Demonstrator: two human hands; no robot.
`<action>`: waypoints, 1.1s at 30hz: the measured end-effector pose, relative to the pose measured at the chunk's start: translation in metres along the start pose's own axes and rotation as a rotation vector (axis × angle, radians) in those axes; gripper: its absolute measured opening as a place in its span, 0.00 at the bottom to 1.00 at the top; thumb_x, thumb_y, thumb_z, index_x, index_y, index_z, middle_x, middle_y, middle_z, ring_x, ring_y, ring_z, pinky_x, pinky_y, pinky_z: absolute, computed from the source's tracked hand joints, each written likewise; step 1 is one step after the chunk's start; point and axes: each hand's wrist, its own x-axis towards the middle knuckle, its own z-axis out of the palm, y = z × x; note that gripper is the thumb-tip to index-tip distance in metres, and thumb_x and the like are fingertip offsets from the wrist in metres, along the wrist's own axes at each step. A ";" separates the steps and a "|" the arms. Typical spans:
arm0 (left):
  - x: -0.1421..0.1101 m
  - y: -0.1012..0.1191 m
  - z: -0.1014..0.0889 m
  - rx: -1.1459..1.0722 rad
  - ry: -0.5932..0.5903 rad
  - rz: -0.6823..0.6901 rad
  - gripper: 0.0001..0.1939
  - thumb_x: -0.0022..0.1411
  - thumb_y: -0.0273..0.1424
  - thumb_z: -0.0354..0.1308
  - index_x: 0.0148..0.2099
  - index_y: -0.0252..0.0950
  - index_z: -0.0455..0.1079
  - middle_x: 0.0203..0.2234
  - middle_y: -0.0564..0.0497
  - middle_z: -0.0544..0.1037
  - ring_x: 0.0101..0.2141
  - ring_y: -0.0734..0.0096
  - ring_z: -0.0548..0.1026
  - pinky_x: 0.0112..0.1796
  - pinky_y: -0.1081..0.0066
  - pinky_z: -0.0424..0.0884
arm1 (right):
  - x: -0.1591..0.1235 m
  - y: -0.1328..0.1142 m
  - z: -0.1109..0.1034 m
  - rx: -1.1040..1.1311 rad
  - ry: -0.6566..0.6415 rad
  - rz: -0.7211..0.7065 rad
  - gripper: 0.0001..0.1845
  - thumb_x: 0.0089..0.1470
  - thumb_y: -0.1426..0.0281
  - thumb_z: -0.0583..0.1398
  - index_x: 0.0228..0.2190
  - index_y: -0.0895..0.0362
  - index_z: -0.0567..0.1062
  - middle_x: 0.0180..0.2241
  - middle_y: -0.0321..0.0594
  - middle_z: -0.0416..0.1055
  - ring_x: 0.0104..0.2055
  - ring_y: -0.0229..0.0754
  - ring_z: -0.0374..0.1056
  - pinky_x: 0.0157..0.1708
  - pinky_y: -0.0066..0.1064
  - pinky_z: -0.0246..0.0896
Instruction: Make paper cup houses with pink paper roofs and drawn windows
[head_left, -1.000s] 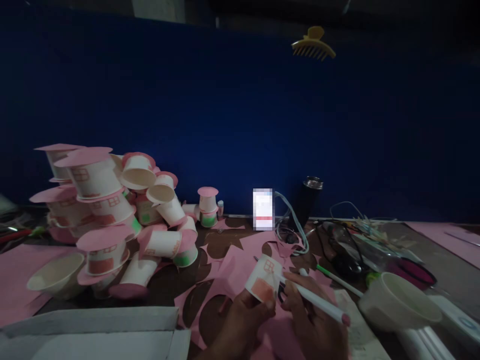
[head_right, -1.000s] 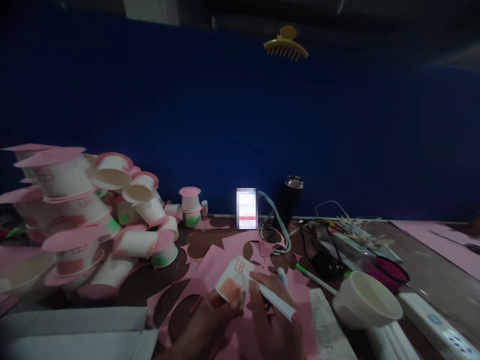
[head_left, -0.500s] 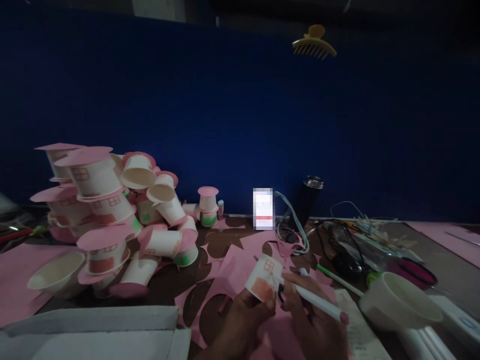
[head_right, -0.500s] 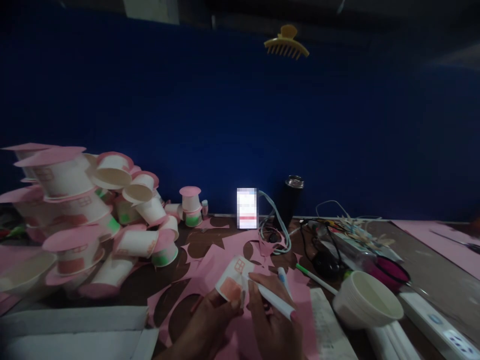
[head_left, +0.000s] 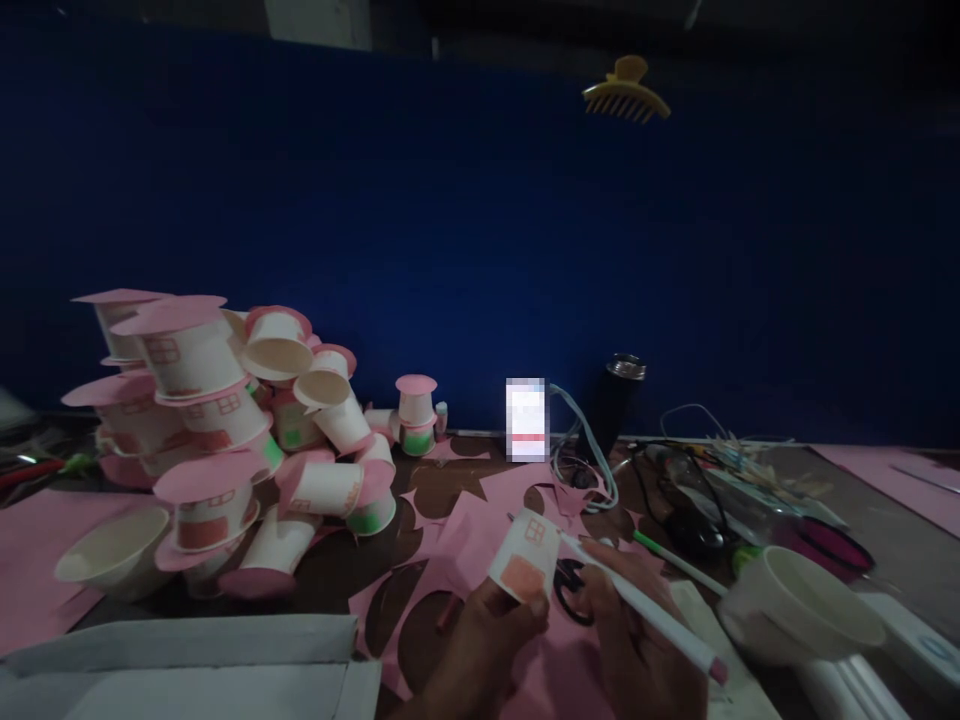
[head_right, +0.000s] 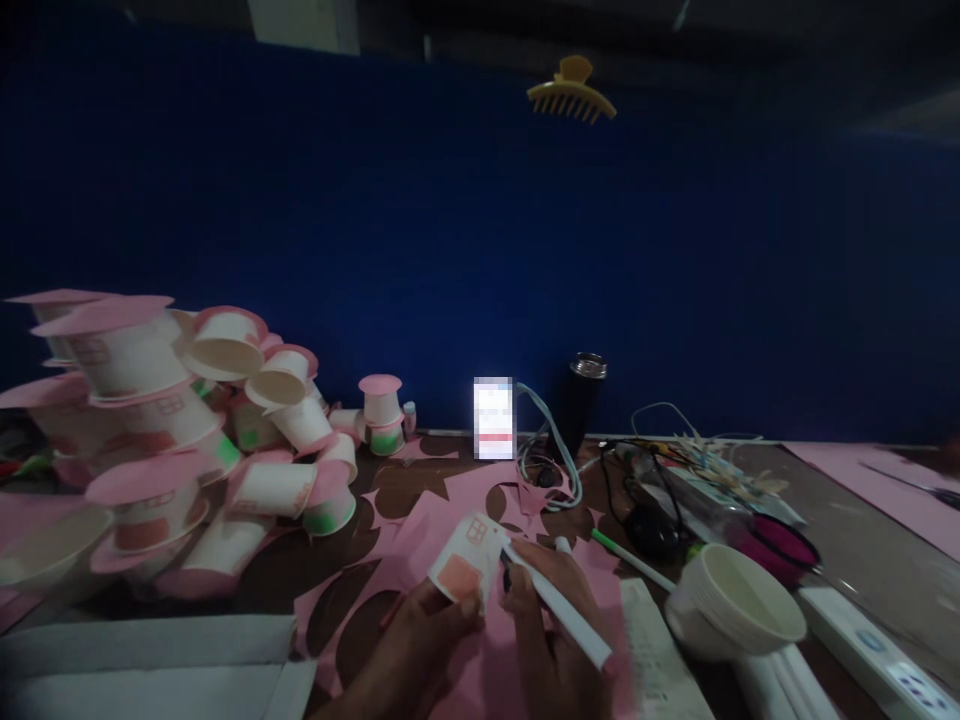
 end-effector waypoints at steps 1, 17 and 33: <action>0.000 0.000 0.000 -0.008 -0.014 0.002 0.21 0.44 0.35 0.71 0.42 0.32 0.76 0.30 0.48 0.76 0.33 0.69 0.69 0.38 0.69 0.62 | 0.000 0.001 0.000 0.006 -0.007 0.002 0.11 0.60 0.71 0.56 0.44 0.54 0.73 0.30 0.39 0.74 0.31 0.41 0.73 0.29 0.29 0.72; -0.004 0.006 0.010 -0.011 -0.074 0.032 0.26 0.43 0.38 0.72 0.45 0.33 0.77 0.36 0.43 0.79 0.42 0.54 0.74 0.48 0.60 0.63 | -0.004 0.001 0.003 -0.015 -0.105 -0.013 0.11 0.60 0.71 0.56 0.45 0.56 0.73 0.35 0.43 0.78 0.26 0.41 0.74 0.31 0.34 0.74; -0.006 0.006 0.010 0.039 -0.052 0.028 0.23 0.43 0.38 0.71 0.42 0.33 0.77 0.34 0.44 0.79 0.40 0.57 0.74 0.45 0.62 0.64 | -0.002 -0.002 0.005 -0.076 -0.093 -0.047 0.08 0.60 0.71 0.56 0.41 0.55 0.74 0.35 0.42 0.77 0.36 0.45 0.76 0.35 0.34 0.73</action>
